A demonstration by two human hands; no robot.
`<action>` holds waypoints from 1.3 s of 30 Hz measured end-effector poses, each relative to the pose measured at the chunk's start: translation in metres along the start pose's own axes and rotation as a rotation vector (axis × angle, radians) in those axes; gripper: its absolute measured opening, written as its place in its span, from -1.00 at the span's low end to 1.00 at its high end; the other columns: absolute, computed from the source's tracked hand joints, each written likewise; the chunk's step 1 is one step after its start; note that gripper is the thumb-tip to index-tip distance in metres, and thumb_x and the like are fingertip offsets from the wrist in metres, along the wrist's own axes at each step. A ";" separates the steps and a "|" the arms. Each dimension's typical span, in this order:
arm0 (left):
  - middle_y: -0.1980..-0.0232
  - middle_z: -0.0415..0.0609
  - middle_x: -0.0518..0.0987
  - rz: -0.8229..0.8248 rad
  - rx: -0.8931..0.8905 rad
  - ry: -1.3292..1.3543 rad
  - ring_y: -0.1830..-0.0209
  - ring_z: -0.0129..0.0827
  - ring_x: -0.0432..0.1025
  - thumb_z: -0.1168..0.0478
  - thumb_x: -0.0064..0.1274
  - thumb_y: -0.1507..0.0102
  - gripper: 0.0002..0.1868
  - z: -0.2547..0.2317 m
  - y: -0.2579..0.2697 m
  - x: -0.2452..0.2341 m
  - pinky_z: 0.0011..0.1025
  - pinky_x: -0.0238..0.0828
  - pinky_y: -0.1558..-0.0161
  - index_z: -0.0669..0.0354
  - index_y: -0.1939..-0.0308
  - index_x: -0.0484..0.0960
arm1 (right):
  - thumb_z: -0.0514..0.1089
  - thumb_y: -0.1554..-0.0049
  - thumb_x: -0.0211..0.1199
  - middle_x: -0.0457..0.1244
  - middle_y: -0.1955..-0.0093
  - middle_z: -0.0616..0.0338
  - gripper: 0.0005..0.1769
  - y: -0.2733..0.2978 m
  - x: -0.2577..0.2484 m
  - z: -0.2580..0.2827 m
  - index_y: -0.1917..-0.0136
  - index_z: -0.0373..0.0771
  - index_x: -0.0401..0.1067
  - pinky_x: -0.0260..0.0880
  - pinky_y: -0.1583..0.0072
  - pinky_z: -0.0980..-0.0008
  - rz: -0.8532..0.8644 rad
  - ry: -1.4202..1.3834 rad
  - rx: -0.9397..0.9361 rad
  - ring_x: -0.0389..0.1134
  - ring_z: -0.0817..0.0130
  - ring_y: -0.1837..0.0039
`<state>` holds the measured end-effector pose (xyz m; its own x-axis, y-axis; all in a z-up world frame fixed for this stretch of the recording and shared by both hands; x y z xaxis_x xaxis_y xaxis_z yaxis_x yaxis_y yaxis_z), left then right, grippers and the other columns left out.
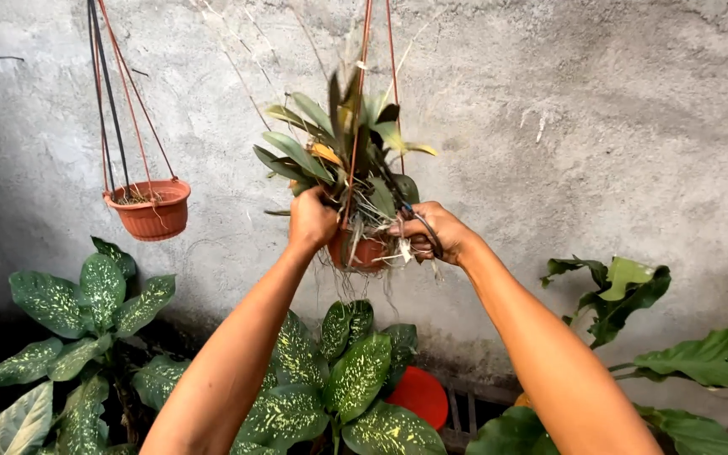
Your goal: The person trims the roots and leaves of a hanging plant using shears, rotating the pot to reach all sides.
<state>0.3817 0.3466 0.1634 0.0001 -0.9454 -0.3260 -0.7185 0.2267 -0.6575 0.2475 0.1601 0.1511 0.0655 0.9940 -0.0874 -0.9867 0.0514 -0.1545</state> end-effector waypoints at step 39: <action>0.00 0.02 0.67 0.308 -0.563 0.296 0.04 -0.24 0.56 -0.31 0.04 -0.14 -0.29 0.075 0.024 0.039 -0.06 0.52 0.15 0.19 -0.09 0.62 | -0.20 -0.08 0.37 0.43 0.06 0.10 -0.74 -0.083 0.006 -0.073 -0.04 -0.36 0.53 0.60 0.14 0.32 -0.202 0.099 -0.008 0.49 0.33 0.04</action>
<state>0.4164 0.3329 0.0840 -0.3932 -0.8996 -0.1902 -0.9059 0.4144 -0.0877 0.3408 0.1553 0.0919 0.2762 0.9493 -0.1501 -0.9509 0.2472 -0.1862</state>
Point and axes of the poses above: each hand's wrist, its own y-axis away from the middle knuckle, its own x-axis out of the palm, z = x × y, the point moved 7 cm from there along -y, towards the middle knuckle
